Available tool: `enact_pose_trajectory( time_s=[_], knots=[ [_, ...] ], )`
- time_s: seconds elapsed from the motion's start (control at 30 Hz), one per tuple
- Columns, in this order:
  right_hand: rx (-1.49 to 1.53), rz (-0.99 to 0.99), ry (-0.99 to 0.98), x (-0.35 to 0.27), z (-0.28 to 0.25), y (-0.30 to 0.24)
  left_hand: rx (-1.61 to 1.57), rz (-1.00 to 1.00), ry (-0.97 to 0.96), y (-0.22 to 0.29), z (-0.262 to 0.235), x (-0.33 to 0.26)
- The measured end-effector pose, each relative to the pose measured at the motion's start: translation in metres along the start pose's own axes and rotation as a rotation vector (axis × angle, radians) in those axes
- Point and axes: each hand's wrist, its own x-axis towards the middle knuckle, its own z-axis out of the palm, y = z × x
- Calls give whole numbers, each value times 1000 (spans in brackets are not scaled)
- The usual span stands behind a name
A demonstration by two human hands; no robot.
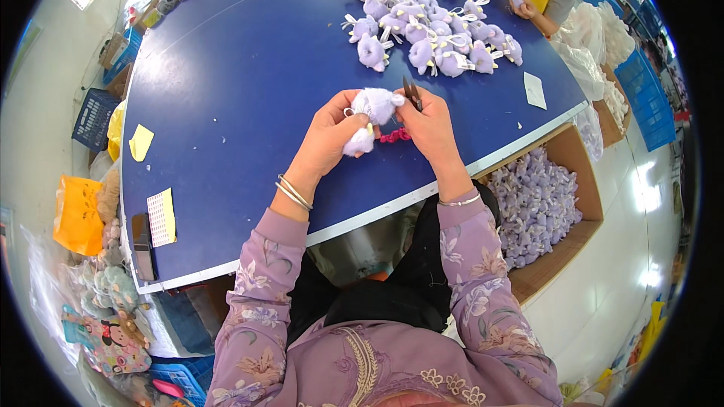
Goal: The person uses scissors to trim loose threads and excess fabric from small purple plush toys at a blue worktable. The person handles the toys one at a time, cuts the threads, and places the finished items into a large plastic bag.
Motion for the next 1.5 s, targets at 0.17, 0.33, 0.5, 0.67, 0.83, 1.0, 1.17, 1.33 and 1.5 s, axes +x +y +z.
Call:
enact_pose_trajectory(
  time_s=[0.17,0.33,0.5,0.67,0.83,1.0,1.17,1.33,1.5],
  knots=[
    [-120,-75,38,-4,0,0,71,60,119,-5,1,2],
    [-190,-341,-3,-10,7,-5,105,83,253,-5,3,5],
    [-458,-284,-139,-14,9,-14,149,124,318,-7,3,4],
    [-497,-325,-126,-13,8,-14,248,119,329,-4,9,3],
    [-414,-278,-149,-13,9,-12,316,156,338,-10,4,4],
    [-338,-227,-181,-14,7,-14,338,139,358,-8,6,5],
    [-347,-218,-187,-14,5,-15,303,123,371,-6,7,4],
    [-370,-210,-176,-14,5,-17,297,120,358,-9,8,5],
    [-365,-216,-166,-14,6,-15,339,130,345,-9,8,4]
  ],
)
